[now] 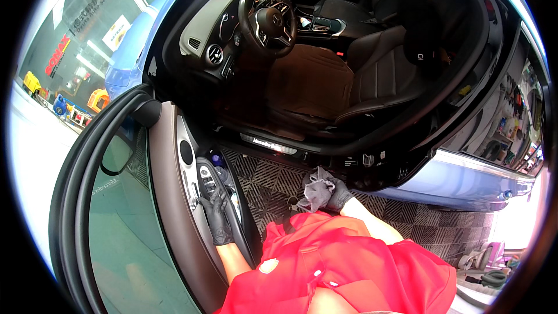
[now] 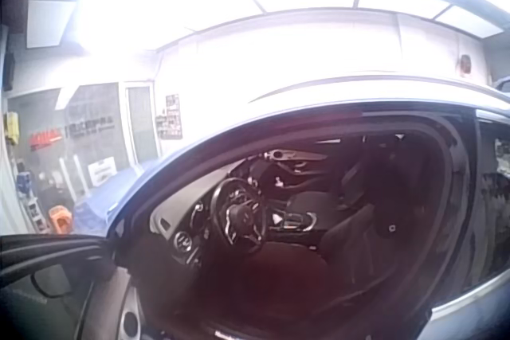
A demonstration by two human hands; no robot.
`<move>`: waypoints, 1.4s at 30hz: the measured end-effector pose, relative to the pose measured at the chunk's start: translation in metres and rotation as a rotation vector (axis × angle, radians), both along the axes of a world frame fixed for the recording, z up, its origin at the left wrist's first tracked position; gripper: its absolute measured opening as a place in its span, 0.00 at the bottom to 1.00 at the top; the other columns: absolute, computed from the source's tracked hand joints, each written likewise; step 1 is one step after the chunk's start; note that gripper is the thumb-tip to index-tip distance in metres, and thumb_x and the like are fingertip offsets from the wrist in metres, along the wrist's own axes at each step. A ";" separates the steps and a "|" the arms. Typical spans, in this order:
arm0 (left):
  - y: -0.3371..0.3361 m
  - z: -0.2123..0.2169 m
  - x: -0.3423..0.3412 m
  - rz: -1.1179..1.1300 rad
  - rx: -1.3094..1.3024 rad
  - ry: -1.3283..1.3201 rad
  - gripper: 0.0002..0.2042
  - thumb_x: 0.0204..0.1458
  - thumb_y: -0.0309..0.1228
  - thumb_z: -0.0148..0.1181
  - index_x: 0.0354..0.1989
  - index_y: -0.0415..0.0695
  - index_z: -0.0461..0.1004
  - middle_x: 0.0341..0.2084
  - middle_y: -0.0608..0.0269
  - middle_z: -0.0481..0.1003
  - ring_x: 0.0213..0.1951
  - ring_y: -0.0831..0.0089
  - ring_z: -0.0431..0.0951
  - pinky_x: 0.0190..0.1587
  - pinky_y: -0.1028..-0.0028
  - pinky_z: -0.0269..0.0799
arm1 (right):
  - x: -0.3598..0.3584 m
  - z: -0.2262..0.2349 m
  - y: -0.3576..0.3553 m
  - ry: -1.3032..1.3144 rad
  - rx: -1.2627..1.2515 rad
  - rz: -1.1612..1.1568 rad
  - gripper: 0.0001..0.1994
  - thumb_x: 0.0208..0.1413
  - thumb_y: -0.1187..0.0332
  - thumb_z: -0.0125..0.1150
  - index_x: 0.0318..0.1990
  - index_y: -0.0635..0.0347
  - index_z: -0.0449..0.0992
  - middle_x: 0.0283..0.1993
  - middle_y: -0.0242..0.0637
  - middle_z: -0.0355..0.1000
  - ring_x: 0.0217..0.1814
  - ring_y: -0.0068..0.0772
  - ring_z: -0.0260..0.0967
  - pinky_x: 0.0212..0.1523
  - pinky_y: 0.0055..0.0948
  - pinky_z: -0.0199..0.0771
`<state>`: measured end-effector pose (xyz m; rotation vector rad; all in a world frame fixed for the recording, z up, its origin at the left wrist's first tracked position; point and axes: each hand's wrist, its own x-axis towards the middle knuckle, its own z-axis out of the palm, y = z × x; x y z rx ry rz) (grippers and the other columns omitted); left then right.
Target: The person wipes brown car floor mats with a gray cloth while wearing black gloves. They clean the mats on the sidewalk, then carry them into a garage and place them inside a blue car, adjusting them on the floor.
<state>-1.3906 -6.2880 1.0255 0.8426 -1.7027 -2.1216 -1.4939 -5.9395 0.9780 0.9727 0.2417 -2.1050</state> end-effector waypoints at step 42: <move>-0.001 -0.025 -0.015 0.162 0.041 0.068 0.32 0.58 0.31 0.47 0.64 0.38 0.34 0.48 0.51 0.68 0.41 0.72 0.74 0.36 0.82 0.68 | 0.003 0.017 -0.005 -0.019 0.121 -0.038 0.17 0.54 0.54 0.47 0.33 0.59 0.74 0.35 0.41 0.73 0.38 0.43 0.69 0.46 0.42 0.69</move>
